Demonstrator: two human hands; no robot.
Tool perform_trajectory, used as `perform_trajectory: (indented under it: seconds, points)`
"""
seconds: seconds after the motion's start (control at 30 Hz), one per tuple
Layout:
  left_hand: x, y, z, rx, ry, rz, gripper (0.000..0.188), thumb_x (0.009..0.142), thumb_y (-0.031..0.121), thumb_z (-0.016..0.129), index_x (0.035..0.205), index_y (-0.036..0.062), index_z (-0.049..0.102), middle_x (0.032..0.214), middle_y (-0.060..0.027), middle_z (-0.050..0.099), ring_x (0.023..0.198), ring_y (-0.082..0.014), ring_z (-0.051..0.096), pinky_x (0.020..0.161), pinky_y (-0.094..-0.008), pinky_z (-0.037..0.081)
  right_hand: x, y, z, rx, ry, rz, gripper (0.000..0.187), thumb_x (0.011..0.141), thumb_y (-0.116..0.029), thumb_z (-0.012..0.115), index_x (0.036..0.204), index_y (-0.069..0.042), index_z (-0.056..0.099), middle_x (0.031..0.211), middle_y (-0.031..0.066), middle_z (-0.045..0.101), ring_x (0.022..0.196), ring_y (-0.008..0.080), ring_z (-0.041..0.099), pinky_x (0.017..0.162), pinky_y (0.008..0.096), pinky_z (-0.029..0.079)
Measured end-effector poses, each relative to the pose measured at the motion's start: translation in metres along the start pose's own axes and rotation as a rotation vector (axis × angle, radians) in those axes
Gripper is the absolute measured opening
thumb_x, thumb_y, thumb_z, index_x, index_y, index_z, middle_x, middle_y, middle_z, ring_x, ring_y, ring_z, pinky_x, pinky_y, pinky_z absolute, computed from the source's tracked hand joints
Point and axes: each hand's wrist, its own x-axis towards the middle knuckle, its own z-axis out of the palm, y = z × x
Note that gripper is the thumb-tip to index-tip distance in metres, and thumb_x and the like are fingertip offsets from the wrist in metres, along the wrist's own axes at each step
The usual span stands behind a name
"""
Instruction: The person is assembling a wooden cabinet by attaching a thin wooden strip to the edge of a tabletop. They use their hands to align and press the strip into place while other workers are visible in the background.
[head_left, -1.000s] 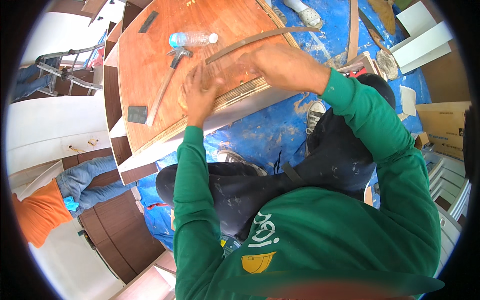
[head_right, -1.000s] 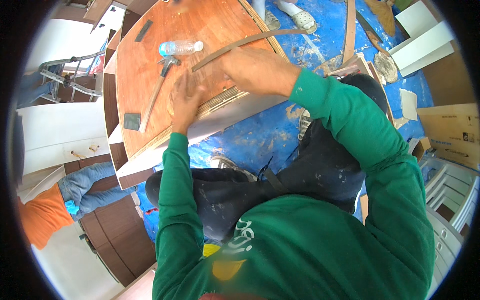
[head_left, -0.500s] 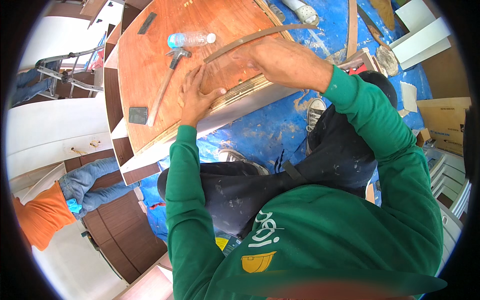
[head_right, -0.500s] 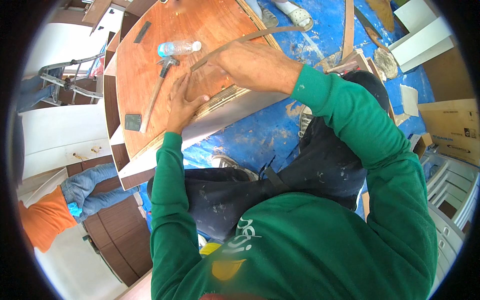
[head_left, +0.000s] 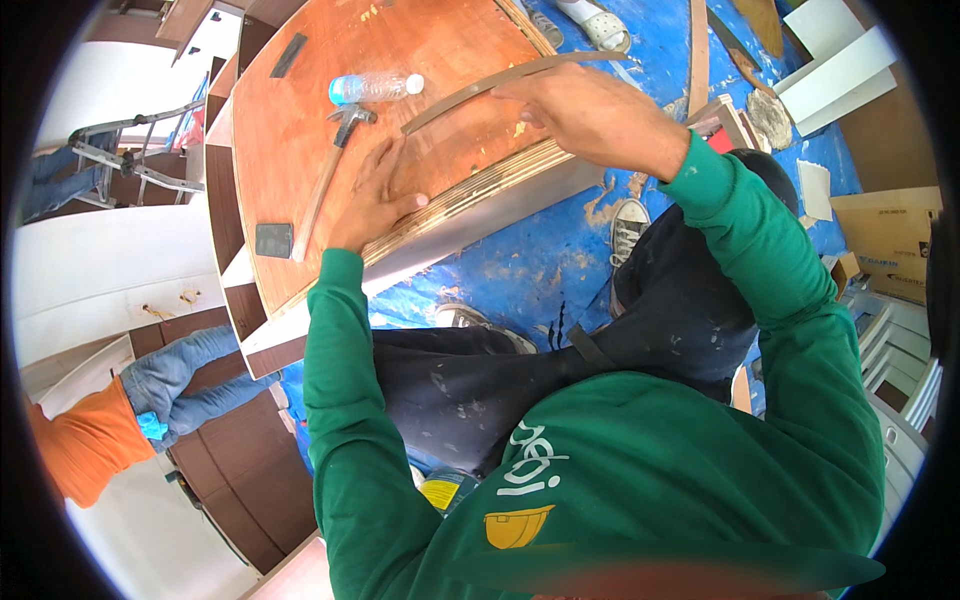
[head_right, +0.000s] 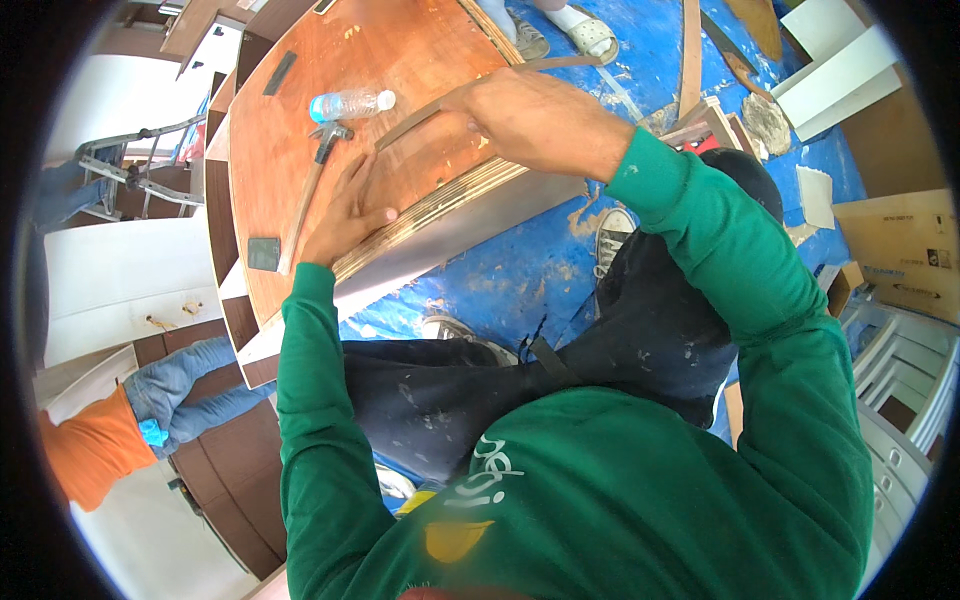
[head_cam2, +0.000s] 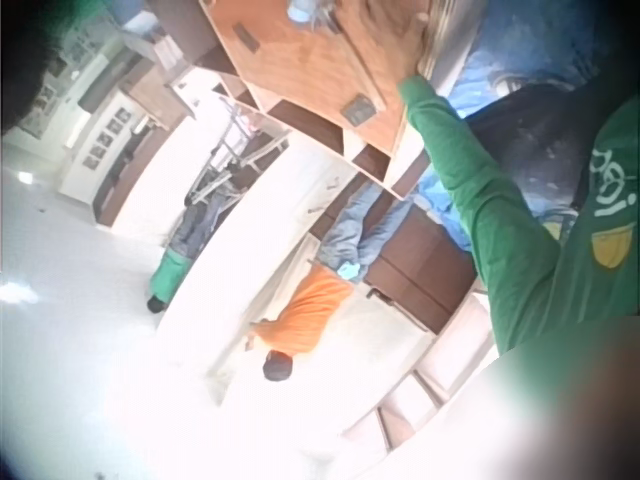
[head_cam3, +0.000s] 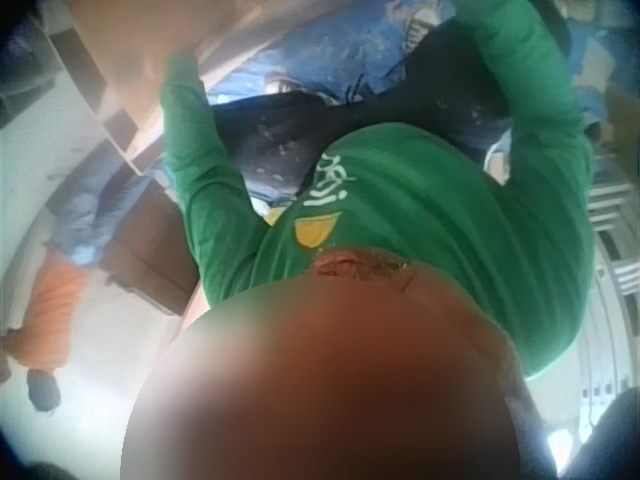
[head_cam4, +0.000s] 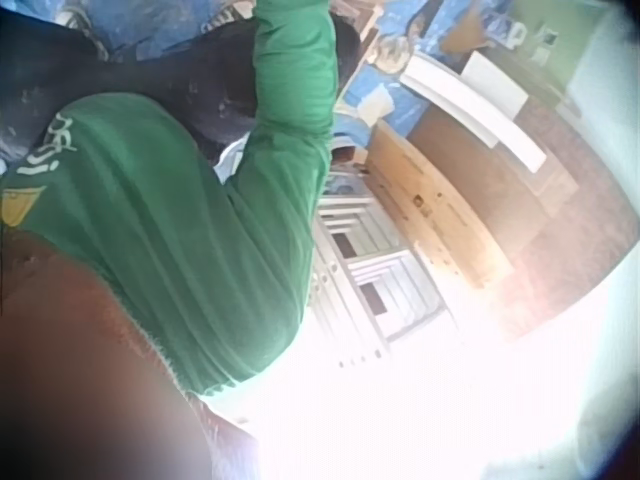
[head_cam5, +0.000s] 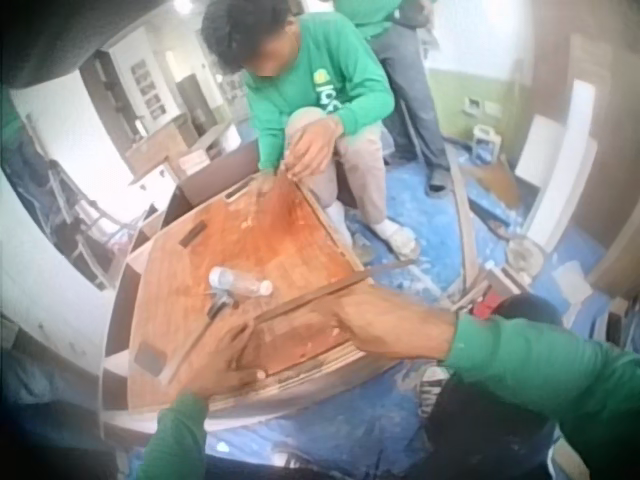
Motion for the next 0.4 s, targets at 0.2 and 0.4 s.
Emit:
perform_trajectory:
  seconds: [0.2,0.4]
  points:
    - [-0.002,-0.002,0.017,0.049,0.094,0.06,0.106,0.087,0.039,0.094,0.176,0.0133,0.043,0.18,-0.023,0.036,0.17,-0.0395,0.029,0.139,-0.052,0.022,-0.014,0.015,-0.006,-0.035,0.061,0.018,0.032,0.099,-0.005,0.068,0.131,-0.003,0.075,0.106,0.0255,0.08,0.105,0.0443,0.078,0.09,0.0546,0.061]
    - [0.016,0.019,0.038,0.038,0.211,0.032,0.109,0.088,0.054,0.093,0.177,0.0173,0.043,0.183,-0.0173,0.034,0.172,-0.0441,0.019,0.139,-0.0579,0.012,0.009,0.016,0.013,-0.041,0.033,-0.045,0.035,0.1,-0.009,0.072,0.135,-0.005,0.073,0.105,0.026,0.08,0.105,0.0439,0.079,0.09,0.0553,0.061]
